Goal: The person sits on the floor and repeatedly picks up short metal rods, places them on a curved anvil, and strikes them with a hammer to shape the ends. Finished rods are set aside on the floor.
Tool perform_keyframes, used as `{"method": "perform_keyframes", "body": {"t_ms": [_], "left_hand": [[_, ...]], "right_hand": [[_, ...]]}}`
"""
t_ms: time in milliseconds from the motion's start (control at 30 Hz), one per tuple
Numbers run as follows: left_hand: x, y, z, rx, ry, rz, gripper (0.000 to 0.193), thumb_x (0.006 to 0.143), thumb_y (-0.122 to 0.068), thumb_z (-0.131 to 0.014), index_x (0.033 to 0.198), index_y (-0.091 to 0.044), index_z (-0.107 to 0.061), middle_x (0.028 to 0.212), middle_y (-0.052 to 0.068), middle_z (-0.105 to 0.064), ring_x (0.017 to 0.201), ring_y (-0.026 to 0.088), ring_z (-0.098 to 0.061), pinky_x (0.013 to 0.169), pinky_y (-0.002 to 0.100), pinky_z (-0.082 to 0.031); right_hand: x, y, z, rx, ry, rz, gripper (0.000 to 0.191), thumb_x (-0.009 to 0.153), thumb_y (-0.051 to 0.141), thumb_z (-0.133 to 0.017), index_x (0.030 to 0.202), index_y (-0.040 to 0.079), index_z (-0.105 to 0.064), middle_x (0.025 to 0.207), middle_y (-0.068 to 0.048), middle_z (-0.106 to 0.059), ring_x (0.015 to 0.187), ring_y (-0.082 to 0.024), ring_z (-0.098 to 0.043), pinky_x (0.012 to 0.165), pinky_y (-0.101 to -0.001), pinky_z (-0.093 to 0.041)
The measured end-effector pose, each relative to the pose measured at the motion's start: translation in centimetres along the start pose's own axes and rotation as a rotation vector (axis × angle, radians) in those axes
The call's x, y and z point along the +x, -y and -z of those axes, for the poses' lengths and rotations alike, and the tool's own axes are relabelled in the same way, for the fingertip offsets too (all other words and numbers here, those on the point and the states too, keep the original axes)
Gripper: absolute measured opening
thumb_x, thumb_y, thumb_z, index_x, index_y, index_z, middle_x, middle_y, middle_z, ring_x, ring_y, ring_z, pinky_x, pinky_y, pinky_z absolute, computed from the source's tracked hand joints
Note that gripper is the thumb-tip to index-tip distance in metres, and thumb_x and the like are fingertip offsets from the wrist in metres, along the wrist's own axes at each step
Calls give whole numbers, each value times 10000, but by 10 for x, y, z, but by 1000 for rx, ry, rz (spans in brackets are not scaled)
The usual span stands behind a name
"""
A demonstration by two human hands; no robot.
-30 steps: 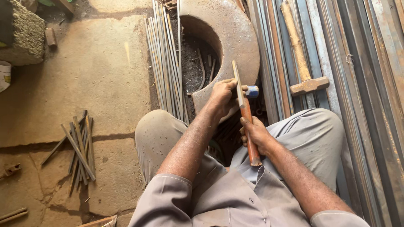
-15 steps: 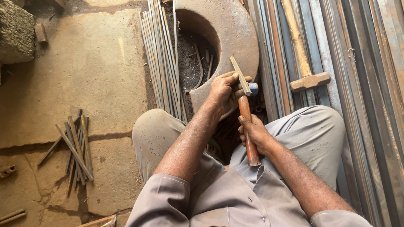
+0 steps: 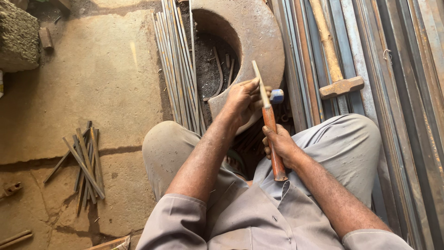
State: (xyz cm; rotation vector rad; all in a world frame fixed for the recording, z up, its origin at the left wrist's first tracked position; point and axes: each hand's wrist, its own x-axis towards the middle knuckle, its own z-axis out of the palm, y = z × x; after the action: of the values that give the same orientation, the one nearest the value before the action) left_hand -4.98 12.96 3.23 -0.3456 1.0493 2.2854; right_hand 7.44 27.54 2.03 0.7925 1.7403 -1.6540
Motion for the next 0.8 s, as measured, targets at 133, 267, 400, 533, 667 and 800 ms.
{"method": "perform_keyframes", "body": {"t_ms": [133,267,400,533,667,800], "left_hand": [[-16,-12,22,889,-165,13,449,916,-190,-718,1260,48,-556,1079,200,-704,900,239,-743,737,380,-670],[-26,-15,55,1548,-344,-76,235,912,-136,-661,1131,-69,-712,1053,167,-723,903,286,-743,806,438,-612],[-18,-10,78,1682,-466,-364,142,889,-60,-643,956,-87,-764,1077,124,-694,1018,356,-683,906,474,-547],[5,0,84,1761,-515,-334,160,885,-51,-632,969,-100,-760,1093,88,-652,1016,325,-636,886,447,-548],[17,7,89,1830,-530,-313,152,907,-56,-619,954,-88,-760,1074,81,-631,992,296,-622,845,427,-567],[21,8,92,1837,-475,-224,157,982,-100,-588,990,-48,-736,1036,103,-626,928,262,-641,805,370,-602]], "right_hand": [[1,-2,0,35,6,32,438,969,447,-580,1208,110,-434,814,-24,-541,579,-103,-529,480,-304,-502],[5,-4,-3,81,4,25,400,966,447,-598,1176,141,-450,797,-14,-541,574,-97,-533,492,-301,-515],[8,-5,-5,117,26,34,382,970,433,-603,1155,140,-442,778,-12,-546,558,-102,-536,483,-303,-509],[8,-6,2,120,47,56,379,964,435,-613,1138,132,-465,785,-12,-569,556,-92,-543,475,-290,-505],[4,-5,4,127,44,108,349,981,405,-620,1116,110,-492,782,-12,-579,542,-86,-541,464,-280,-497],[-5,14,-1,-5,-18,302,314,1008,335,-624,1130,62,-530,739,-20,-579,509,-100,-548,440,-277,-491]]}}
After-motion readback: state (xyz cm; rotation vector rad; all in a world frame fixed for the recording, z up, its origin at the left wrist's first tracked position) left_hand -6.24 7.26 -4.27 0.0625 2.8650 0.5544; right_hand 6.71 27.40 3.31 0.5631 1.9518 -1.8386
